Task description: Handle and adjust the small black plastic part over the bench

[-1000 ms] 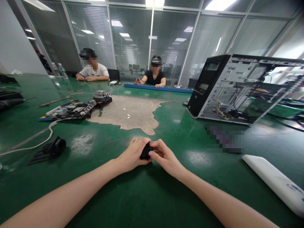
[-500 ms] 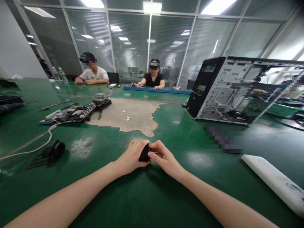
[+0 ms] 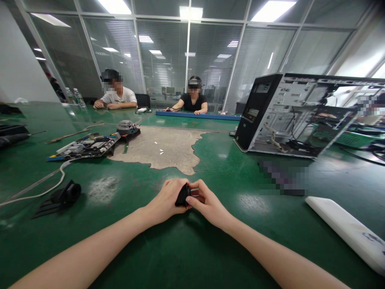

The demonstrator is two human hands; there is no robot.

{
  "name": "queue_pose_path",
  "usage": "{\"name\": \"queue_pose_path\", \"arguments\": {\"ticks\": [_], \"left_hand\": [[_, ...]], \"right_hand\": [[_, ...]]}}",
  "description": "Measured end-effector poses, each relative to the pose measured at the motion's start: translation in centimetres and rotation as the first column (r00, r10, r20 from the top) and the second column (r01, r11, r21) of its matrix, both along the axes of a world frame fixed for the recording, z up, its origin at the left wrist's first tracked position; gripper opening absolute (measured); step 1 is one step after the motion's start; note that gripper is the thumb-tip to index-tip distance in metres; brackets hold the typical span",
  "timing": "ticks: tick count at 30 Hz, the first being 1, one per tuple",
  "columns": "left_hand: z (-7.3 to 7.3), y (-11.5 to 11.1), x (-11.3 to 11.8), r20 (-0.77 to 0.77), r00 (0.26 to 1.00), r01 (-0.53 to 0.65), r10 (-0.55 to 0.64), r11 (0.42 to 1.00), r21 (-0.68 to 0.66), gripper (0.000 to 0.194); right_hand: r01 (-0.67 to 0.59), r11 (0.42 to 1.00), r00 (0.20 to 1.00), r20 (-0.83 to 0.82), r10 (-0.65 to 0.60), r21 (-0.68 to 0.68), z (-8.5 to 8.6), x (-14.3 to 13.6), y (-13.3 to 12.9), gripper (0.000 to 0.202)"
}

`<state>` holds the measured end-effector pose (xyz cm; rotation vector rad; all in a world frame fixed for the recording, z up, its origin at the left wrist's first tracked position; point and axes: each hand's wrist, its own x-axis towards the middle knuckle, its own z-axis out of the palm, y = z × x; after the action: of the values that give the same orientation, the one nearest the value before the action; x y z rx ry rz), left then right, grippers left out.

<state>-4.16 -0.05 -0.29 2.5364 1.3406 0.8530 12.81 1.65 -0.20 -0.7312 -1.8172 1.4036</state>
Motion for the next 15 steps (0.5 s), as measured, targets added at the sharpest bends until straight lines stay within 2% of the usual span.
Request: {"name": "queue_pose_path", "arguments": {"ticks": [5, 7, 11, 15], "left_hand": [[0.0, 0.04, 0.02, 0.002, 1.0, -0.001, 0.001, 1.0, 0.0, 0.051], [-0.03, 0.07, 0.05, 0.007, 1.0, -0.005, 0.005, 1.0, 0.008, 0.051], [-0.11, 0.08, 0.06, 0.003, 1.0, -0.006, 0.006, 1.0, 0.013, 0.05], [-0.1, 0.04, 0.02, 0.0, 1.0, 0.003, -0.003, 1.0, 0.012, 0.051]], "right_hand": [[0.016, 0.996, 0.999, -0.046, -0.012, 0.084, -0.15, 0.05, 0.03, 0.013], [0.04, 0.997, 0.998, -0.054, -0.037, 0.065, -0.27, -0.13, 0.17, 0.011], [0.078, 0.997, 0.997, -0.01, -0.079, -0.009, -0.31, -0.43, 0.37, 0.018], [0.028, 1.0, 0.998, 0.047, -0.028, 0.001, -0.16, -0.27, 0.16, 0.018]]}}
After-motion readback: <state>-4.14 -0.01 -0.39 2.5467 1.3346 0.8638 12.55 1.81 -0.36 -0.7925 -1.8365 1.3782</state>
